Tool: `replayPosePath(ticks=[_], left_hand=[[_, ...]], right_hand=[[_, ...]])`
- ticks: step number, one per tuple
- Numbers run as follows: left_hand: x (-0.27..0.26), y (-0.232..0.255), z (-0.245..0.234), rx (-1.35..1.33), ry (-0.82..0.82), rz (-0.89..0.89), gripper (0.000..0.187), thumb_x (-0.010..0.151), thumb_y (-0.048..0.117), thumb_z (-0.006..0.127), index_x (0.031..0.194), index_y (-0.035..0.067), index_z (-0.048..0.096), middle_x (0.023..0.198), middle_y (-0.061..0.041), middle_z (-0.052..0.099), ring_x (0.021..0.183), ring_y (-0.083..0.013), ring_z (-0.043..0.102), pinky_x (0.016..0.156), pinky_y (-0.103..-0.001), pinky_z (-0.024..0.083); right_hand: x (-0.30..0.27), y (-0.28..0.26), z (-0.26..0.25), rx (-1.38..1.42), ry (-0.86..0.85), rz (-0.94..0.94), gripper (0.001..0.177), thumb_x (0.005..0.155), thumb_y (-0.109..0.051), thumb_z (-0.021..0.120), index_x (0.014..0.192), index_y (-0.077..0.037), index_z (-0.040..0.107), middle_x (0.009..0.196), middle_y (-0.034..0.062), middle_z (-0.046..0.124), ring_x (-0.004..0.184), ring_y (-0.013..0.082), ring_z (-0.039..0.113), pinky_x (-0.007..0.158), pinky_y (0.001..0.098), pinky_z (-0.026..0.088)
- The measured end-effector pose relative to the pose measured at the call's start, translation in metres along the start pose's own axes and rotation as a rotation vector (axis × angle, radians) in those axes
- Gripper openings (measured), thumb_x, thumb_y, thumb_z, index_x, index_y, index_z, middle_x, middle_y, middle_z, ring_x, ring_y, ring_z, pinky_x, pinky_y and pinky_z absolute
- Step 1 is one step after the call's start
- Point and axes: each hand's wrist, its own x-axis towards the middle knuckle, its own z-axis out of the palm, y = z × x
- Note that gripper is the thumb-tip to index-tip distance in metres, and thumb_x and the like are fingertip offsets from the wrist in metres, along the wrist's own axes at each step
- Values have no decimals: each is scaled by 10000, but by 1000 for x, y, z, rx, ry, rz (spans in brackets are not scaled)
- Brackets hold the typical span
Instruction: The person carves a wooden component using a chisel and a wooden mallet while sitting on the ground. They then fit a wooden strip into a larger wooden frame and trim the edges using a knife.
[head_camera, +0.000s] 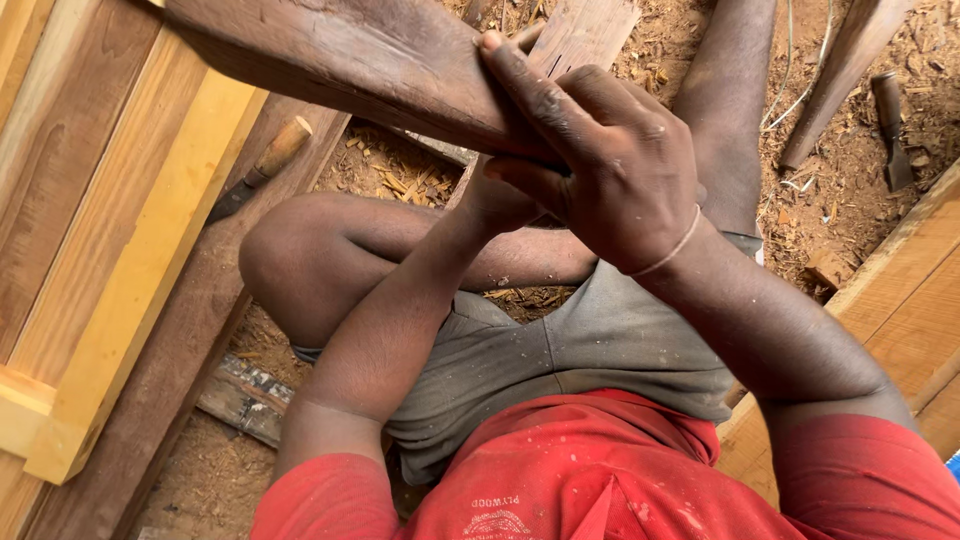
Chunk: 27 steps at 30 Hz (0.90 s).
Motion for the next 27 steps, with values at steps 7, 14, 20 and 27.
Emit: replayPosePath(ticks=[7,14,20,27], left_hand=[[0,-7,4,-52,-1,17,566,939,209,899,1385,118,562,1278,-41,672,1192,-164,672,1044,-324,614],[3,-2,-7,-107,-12,2,472,983,176,855,1366,98,589,1267,-58,686,1204,-182,682,1043,-334,627],[3,17,-6,30,27,16,327,986,129,789,1265,78,626,1207,-56,710,1165,-181,707,1011,-341,643],[12,19,-2,-209,28,73,350,1026,140,690,1337,82,539,1268,-25,649,1205,-155,670,1062,-315,622]], right_hand=[[3,-2,-6,-88,17,-86,822,940,-431,861,1618,-272,425,1005,37,587,841,214,627,786,367,548],[4,-3,-2,-188,-6,-76,850,904,-444,879,1628,-254,476,995,60,596,811,237,620,738,379,548],[-3,-3,-7,0,80,-31,816,958,-370,872,1610,-244,397,998,41,588,855,215,637,790,359,558],[2,-3,-5,-131,2,-53,849,851,-377,923,1582,-220,522,965,60,622,776,235,641,671,371,548]])
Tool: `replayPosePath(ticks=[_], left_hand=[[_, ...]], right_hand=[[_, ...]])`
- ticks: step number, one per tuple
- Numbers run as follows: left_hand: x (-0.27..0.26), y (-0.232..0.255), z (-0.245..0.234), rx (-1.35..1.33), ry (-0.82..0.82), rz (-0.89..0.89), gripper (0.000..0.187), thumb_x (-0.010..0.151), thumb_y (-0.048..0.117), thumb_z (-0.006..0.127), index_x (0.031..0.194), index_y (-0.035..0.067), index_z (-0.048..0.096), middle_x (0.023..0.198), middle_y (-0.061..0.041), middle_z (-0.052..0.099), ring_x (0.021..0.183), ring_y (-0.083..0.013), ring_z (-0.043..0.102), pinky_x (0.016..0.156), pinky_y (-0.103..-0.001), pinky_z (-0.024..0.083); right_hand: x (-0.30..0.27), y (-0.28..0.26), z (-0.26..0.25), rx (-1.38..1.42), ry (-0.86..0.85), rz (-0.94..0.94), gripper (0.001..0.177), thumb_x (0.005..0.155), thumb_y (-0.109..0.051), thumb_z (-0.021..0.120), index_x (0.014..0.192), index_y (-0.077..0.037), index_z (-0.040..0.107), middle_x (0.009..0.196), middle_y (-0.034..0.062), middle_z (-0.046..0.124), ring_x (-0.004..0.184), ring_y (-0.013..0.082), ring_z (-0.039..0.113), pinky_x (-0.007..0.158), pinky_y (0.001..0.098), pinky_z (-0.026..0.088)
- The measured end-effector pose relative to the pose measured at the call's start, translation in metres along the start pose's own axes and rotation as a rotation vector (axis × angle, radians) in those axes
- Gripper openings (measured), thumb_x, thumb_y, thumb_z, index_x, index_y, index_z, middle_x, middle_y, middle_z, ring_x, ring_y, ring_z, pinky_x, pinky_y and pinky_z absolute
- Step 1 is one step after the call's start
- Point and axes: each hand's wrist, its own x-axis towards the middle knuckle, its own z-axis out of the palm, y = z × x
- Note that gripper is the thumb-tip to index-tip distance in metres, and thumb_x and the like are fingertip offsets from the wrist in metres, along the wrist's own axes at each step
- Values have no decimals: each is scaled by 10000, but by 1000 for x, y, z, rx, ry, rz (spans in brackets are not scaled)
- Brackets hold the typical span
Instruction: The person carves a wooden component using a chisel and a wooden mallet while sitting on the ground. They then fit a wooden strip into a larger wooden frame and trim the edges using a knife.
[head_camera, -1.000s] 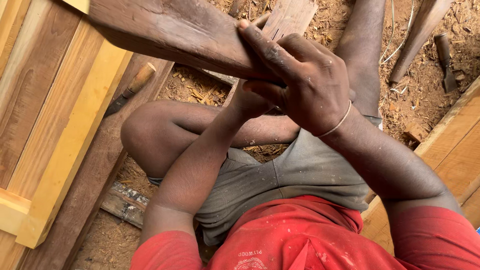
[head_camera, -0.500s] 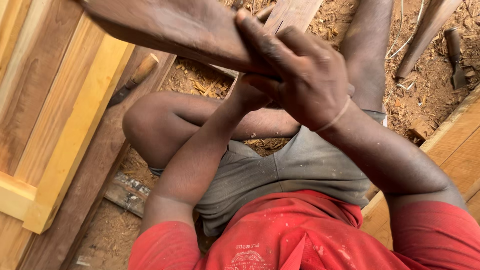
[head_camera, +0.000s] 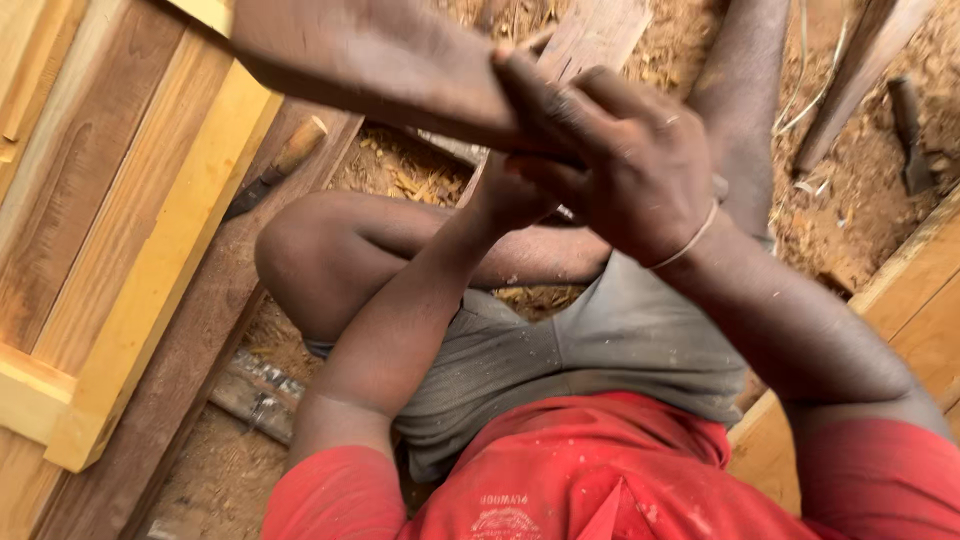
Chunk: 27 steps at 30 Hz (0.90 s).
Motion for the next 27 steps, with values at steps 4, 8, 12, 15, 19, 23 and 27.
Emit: replayPosePath(ticks=[4,8,12,15,19,23,27], left_hand=[[-4,-2,-5,239,49,-79,189,932,95,682,1115,56,706,1088,-69,769,1024,-191,750,911,-325,631],[0,2,5,74,104,-15,216,968,94,702,1172,31,665,1132,-94,734,1080,-196,705,938,-352,605],[-1,4,2,253,83,72,176,963,107,717,1128,51,692,1128,-84,745,1095,-197,720,950,-356,603],[-6,0,-2,112,57,-4,318,866,140,725,1152,13,665,1105,-106,736,1026,-194,714,898,-351,603],[2,-5,5,225,21,-187,244,961,188,692,1121,19,621,1006,-107,715,964,-198,694,868,-327,589],[7,12,14,415,191,407,193,943,72,663,1097,-15,587,1000,-186,631,934,-299,632,806,-389,540],[8,25,2,255,92,-60,145,798,144,709,884,47,643,698,-15,642,611,-154,636,563,-318,535]], right_hand=[[-1,4,-13,125,60,24,806,943,-353,937,1574,-179,466,989,68,601,837,233,640,760,375,551],[6,-5,-6,-3,27,4,801,809,-275,933,1515,-188,566,983,97,634,823,268,650,697,397,545],[4,-2,-14,89,4,-40,782,884,-302,931,1534,-148,526,1035,97,630,892,251,644,770,386,546],[-5,0,-23,78,32,41,791,923,-325,962,1543,-147,504,1001,89,609,863,257,632,789,375,545],[-5,4,-3,19,26,65,823,876,-317,974,1565,-155,554,985,119,625,833,260,629,763,398,550],[-11,13,7,9,-73,9,846,886,-384,943,1592,-139,547,992,81,675,815,191,654,708,341,569],[-31,26,0,169,75,70,749,991,-395,879,1570,-149,472,1005,83,670,883,199,684,781,341,585]])
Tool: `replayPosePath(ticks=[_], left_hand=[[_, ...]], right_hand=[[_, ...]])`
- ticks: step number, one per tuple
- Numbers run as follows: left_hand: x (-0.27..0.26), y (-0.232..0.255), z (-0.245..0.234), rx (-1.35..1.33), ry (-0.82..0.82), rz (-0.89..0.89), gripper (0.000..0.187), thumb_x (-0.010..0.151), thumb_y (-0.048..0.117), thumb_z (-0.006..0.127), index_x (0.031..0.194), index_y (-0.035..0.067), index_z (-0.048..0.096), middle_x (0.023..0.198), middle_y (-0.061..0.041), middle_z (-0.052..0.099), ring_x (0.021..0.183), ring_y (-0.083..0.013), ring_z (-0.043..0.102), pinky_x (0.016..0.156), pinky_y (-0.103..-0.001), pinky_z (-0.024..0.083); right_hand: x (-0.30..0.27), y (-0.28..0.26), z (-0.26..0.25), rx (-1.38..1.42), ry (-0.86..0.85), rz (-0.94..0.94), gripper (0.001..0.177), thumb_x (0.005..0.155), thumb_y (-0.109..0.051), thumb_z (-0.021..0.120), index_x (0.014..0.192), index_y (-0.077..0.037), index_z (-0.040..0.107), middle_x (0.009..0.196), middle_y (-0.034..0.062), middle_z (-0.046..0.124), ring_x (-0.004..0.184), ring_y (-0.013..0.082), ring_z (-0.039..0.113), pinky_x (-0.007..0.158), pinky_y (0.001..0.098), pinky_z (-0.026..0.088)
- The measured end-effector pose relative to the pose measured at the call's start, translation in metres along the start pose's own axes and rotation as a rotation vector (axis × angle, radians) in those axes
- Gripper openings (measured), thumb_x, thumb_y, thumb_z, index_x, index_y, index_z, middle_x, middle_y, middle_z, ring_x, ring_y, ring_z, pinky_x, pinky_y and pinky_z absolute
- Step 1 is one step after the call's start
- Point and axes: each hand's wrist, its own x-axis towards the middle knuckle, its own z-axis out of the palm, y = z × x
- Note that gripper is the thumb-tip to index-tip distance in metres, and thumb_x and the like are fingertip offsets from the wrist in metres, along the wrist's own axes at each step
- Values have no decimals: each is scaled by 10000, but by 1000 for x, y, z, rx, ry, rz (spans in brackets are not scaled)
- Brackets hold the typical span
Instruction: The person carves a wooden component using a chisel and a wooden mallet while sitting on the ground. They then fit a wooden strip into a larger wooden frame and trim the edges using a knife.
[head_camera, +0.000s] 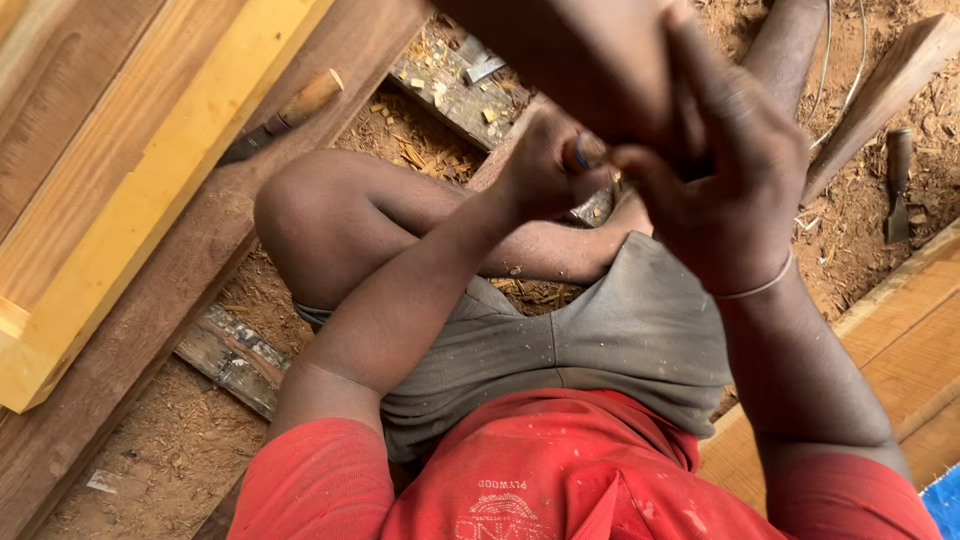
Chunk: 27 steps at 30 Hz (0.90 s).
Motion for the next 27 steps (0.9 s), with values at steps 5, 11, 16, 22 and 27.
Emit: replayPosePath(ticks=[5,11,16,22,27], left_hand=[[13,7,-16,109,92,-7,266,917,152,743,781,92,523,637,-18,534,577,-130,538,531,-325,463],[23,13,-5,297,191,275,236,828,156,777,868,124,547,717,-17,600,612,-161,613,594,-380,530],[8,26,35,244,103,95,319,749,169,841,905,124,566,761,-50,630,687,-217,679,586,-393,546],[-1,39,66,81,76,109,480,756,172,838,1143,141,556,906,-48,650,871,-262,727,755,-417,602],[-1,46,58,54,85,81,502,695,223,857,1105,169,573,910,-16,630,826,-254,711,735,-416,579]], right_hand=[[-18,24,32,810,12,369,704,1108,-453,660,1656,-163,328,1133,79,709,817,164,704,681,300,608],[-78,53,92,988,-44,861,552,1052,-247,642,1518,-61,412,912,68,666,685,161,691,571,291,593],[-136,65,112,1005,-129,1098,494,1017,-199,667,1431,-58,438,927,60,656,710,161,691,599,287,592],[-151,77,92,939,-204,1229,444,1046,-240,675,1394,-44,483,1001,77,663,810,173,691,694,293,590],[-126,89,77,808,-221,1269,414,1069,-274,682,1363,-32,520,1063,92,668,894,183,690,772,299,588]])
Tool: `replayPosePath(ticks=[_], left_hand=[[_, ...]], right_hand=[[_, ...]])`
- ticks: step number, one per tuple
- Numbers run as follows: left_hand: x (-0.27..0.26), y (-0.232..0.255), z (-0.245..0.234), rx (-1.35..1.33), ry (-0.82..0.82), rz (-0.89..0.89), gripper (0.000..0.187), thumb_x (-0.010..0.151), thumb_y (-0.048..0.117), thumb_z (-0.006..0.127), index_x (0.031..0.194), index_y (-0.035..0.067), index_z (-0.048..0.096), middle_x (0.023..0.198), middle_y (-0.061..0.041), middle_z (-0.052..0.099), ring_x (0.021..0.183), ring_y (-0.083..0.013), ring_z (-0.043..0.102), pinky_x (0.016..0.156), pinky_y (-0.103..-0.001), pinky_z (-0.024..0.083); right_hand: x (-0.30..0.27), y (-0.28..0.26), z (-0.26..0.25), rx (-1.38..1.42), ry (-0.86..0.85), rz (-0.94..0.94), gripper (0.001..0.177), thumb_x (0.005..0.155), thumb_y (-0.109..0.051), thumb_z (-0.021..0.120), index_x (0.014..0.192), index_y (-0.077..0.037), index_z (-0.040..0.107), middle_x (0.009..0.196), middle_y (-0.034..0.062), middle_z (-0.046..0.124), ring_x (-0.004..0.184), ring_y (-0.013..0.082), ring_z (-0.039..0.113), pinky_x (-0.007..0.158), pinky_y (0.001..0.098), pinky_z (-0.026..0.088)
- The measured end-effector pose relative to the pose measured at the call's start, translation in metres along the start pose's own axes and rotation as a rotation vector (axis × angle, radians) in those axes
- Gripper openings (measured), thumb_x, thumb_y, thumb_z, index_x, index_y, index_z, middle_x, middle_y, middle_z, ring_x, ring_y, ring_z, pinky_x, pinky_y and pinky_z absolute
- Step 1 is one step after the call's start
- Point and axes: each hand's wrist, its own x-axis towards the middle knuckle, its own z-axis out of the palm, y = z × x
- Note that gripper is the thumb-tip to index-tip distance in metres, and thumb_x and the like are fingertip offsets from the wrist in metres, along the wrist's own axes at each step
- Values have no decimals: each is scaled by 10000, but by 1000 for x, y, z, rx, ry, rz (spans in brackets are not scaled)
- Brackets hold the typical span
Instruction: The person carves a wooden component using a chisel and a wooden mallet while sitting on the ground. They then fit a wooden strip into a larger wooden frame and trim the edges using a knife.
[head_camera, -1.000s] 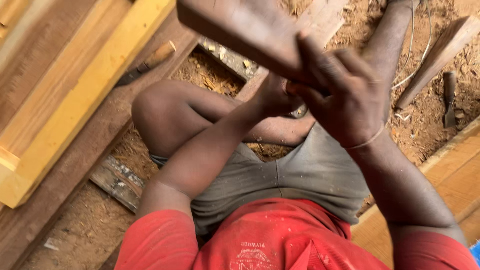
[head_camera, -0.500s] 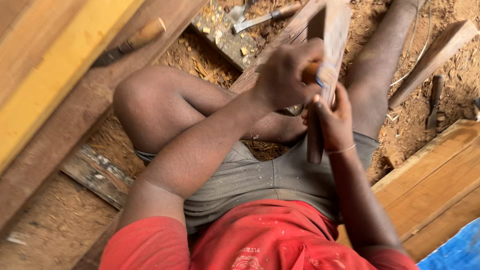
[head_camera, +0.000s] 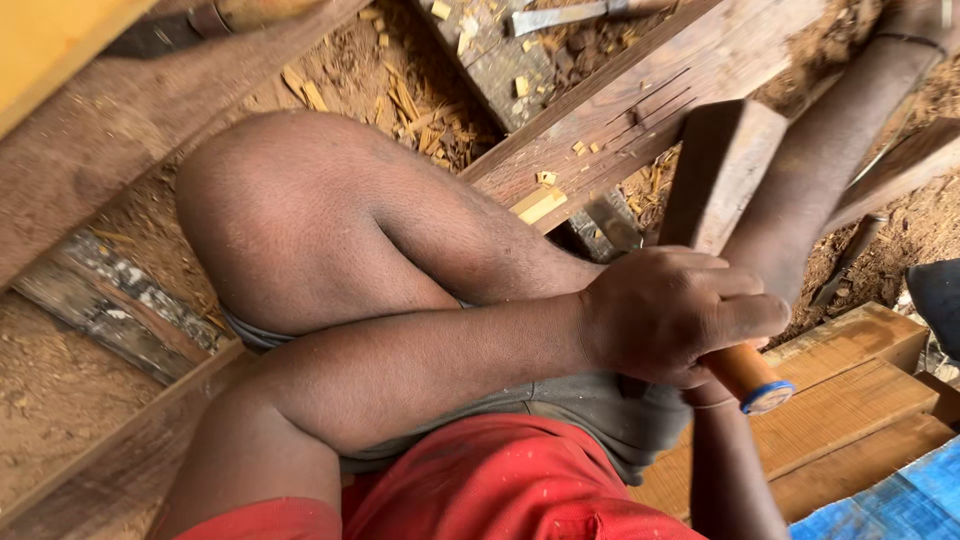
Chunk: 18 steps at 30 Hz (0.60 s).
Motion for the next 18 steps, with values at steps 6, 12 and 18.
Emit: replayPosePath(ticks=[6,12,18], left_hand=[[5,-1,-12,6,182,-124,417,780,210,829,1085,156,552,912,-20,650,833,-243,717,729,-414,562],[8,-2,-13,-43,257,-140,393,845,342,796,1035,125,530,780,-37,607,701,-246,698,615,-406,553],[15,-12,-9,18,126,-170,413,887,544,732,938,168,566,628,-24,576,588,-214,684,552,-436,535]], right_hand=[[46,-80,-29,-231,291,-157,395,1098,-314,691,1326,-17,564,1137,109,674,994,194,690,867,306,585],[24,-134,-29,-407,230,-379,392,1114,-349,655,1305,-18,570,1156,116,674,1033,210,687,914,319,565],[11,-172,-4,-577,122,-588,397,1128,-383,611,1287,-22,569,1164,120,674,1058,228,684,951,335,541]])
